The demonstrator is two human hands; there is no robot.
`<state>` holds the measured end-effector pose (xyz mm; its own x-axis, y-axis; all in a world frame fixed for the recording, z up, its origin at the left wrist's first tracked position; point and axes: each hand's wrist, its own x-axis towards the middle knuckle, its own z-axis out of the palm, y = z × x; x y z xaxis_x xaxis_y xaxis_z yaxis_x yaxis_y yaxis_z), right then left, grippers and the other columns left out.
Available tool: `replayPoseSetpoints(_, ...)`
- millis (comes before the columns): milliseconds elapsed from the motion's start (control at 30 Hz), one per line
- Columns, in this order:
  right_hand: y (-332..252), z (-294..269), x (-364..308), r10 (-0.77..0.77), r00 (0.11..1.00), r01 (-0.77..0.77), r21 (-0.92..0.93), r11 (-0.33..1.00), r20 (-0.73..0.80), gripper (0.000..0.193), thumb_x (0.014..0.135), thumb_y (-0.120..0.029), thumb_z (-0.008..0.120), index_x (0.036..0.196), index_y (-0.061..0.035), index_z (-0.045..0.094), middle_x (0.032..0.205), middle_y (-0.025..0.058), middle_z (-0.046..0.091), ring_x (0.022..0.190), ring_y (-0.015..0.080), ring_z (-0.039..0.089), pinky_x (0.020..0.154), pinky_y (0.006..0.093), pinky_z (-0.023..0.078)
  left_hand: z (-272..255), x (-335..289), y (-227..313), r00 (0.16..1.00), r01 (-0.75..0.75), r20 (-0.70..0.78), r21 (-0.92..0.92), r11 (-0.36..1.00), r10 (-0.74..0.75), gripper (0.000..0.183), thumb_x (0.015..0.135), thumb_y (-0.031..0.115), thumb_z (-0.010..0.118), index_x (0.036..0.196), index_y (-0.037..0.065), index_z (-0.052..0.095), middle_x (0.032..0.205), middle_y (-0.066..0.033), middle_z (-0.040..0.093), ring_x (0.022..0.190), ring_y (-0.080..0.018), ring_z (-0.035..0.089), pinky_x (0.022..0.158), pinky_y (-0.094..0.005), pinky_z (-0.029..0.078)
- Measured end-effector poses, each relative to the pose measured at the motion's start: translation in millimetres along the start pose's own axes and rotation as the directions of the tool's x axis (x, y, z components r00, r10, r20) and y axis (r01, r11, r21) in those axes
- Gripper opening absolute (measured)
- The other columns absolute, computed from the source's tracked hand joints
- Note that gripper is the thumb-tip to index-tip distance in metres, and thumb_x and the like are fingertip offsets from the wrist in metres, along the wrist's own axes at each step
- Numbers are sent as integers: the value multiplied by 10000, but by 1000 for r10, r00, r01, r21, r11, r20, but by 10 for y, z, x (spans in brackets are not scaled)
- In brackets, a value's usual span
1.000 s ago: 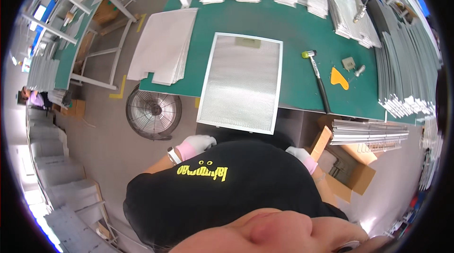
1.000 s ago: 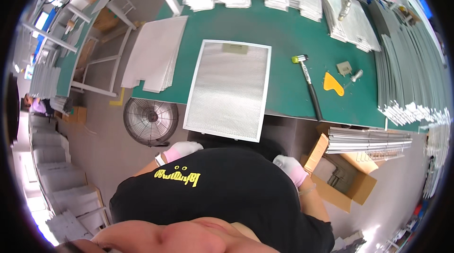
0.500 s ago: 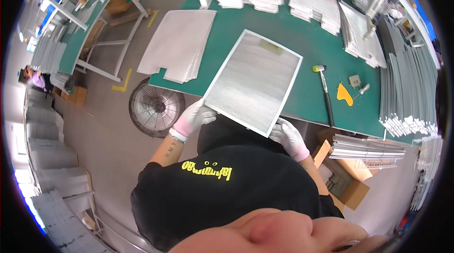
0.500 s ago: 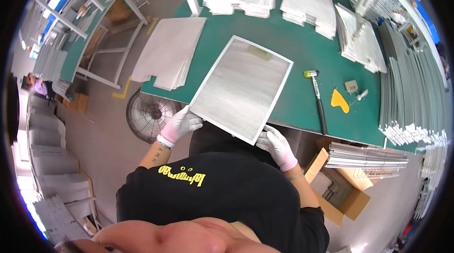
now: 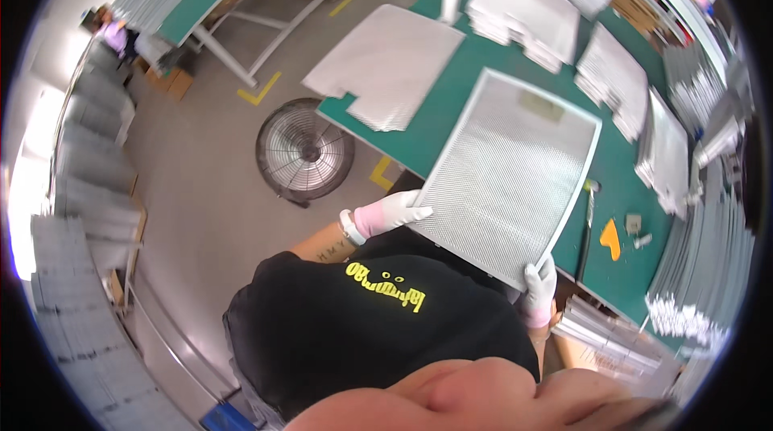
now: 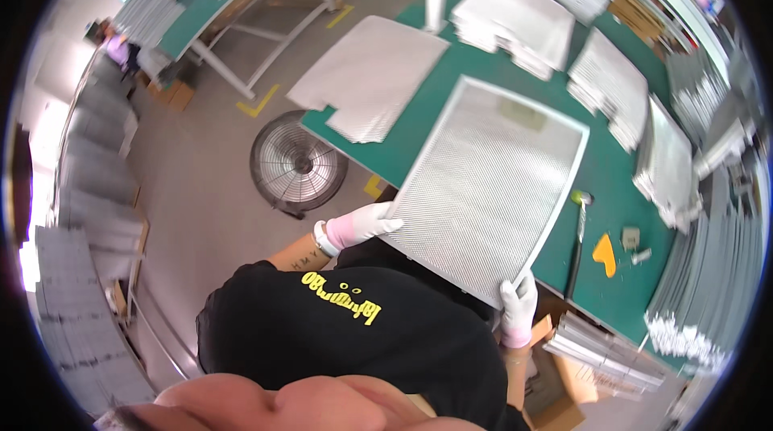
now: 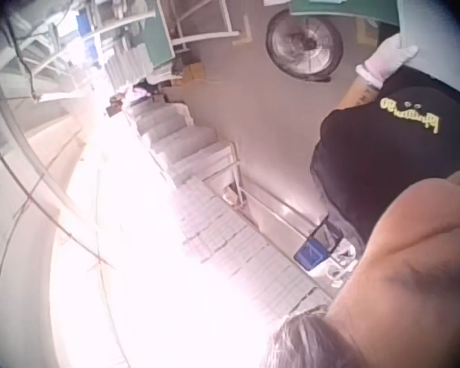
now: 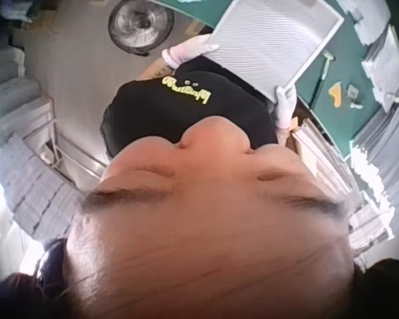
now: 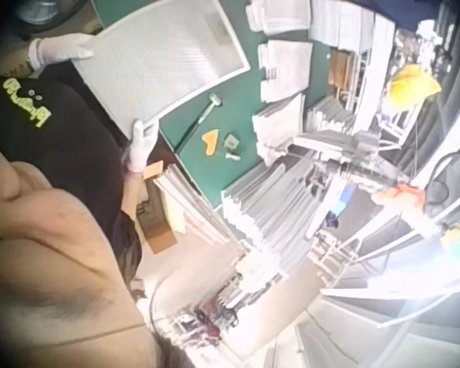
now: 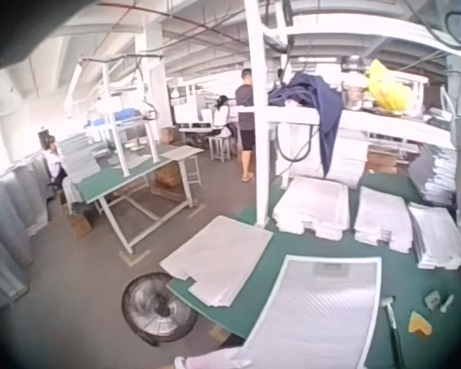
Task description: The person assembles a rectangular frame by placing a mesh sheet on a workbench, inserting a plastic insert, and attaching two metal rods to the sides. They use a hammer to secure the rods and a power drill to fasten screws, repeating the process for a second unit.
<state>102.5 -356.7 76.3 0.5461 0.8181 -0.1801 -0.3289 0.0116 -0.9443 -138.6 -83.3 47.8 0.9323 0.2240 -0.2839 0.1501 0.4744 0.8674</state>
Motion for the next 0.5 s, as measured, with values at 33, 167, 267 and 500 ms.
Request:
replayPoseSetpoints(33, -159, 26, -7, -26, 1000, 26, -61, 998, 8, 508, 897, -56, 576, 1379, 62, 469, 1303, 117, 595, 1183, 182, 564, 1054, 329, 407, 50, 63, -45, 994, -102, -19, 62, 993, 103, 623, 1013, 343, 594, 1470, -25, 385, 1372, -104, 571, 1231, -205, 566, 1039, -360, 461)
replayPoseSetpoints(167, -435, 64, -57, -355, 927, 239, -542, 806, -118, 641, 879, 36, 569, 1482, 68, 352, 1369, 142, 552, 1244, 192, 543, 1091, 339, 401, 81, 282, 176, 975, -181, -69, 314, 932, 212, 672, 990, 369, 638, 1452, -59, 402, 1420, -114, 529, 1319, -194, 471, 1133, -353, 343)
replayPoseSetpoints(267, -606, -278, -211, -644, 730, 208, -824, 527, -228, 766, 802, 49, 669, 1495, 58, 342, 1479, 215, 440, 1366, 316, 448, 1150, 410, 341, -74, 398, 516, 962, -251, 32, 482, 839, 270, 609, 986, 364, 632, 1401, -52, 471, 1309, -124, 601, 1207, -193, 544, 1055, -342, 412)
replayPoseSetpoints(500, -1371, -691, -457, -546, 817, 31, -931, 363, -186, 762, 791, -59, 736, 1461, 56, 393, 1196, 251, 637, 1138, 382, 617, 994, 425, 466, 175, 1065, 1168, 923, -117, 324, 748, 654, -205, 493, 968, 328, 645, 1281, -46, 571, 1080, -67, 661, 987, -124, 584, 908, -290, 474)
